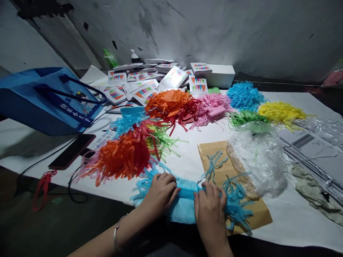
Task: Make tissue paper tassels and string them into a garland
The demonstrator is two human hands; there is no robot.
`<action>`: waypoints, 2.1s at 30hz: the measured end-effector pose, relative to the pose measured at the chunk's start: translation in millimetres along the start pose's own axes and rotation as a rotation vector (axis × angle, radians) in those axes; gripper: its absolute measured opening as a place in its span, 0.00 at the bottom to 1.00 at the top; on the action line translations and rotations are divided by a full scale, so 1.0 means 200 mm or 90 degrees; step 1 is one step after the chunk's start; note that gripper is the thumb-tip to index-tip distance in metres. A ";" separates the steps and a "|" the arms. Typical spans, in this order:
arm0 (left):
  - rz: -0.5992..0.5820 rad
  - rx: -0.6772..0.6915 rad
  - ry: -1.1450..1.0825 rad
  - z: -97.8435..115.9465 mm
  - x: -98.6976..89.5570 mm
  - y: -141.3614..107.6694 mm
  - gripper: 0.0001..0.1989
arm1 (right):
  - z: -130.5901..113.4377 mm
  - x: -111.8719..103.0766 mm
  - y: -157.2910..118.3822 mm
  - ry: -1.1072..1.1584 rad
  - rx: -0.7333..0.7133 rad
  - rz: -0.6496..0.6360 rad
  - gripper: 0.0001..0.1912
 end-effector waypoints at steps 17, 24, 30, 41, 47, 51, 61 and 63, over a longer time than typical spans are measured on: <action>0.126 0.173 -0.011 0.05 -0.01 -0.04 0.06 | -0.04 -0.02 -0.02 0.182 -0.053 0.021 0.15; 0.148 0.200 -0.058 0.04 -0.02 -0.03 0.05 | -0.08 0.02 -0.02 0.095 -0.104 0.024 0.13; 0.116 0.212 -0.011 0.04 0.00 -0.03 0.05 | -0.07 0.00 0.00 0.160 -0.076 0.012 0.15; 0.154 0.233 -0.059 0.04 -0.03 -0.05 0.07 | -0.08 0.03 -0.05 0.104 -0.161 0.047 0.19; 0.153 0.221 -0.082 0.00 -0.02 -0.10 0.07 | -0.01 -0.02 -0.10 0.175 -0.151 0.036 0.12; 0.123 0.193 -0.086 0.00 -0.02 -0.10 0.05 | -0.02 -0.05 -0.09 0.173 -0.144 0.018 0.09; 0.018 0.045 0.021 0.00 0.02 -0.01 0.06 | 0.01 -0.01 -0.05 0.090 0.059 0.023 0.08; 0.018 0.052 0.021 -0.01 0.02 0.00 0.05 | -0.02 -0.01 -0.06 0.098 0.021 0.018 0.10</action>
Point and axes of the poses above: each hand's wrist, its own y-axis towards the middle knuckle, its own x-axis out of the palm, z = x × y, the point moved 7 cm from there along y, towards the middle knuckle, and after that the axes turned 4 degrees about x, right-handed, at the moved point
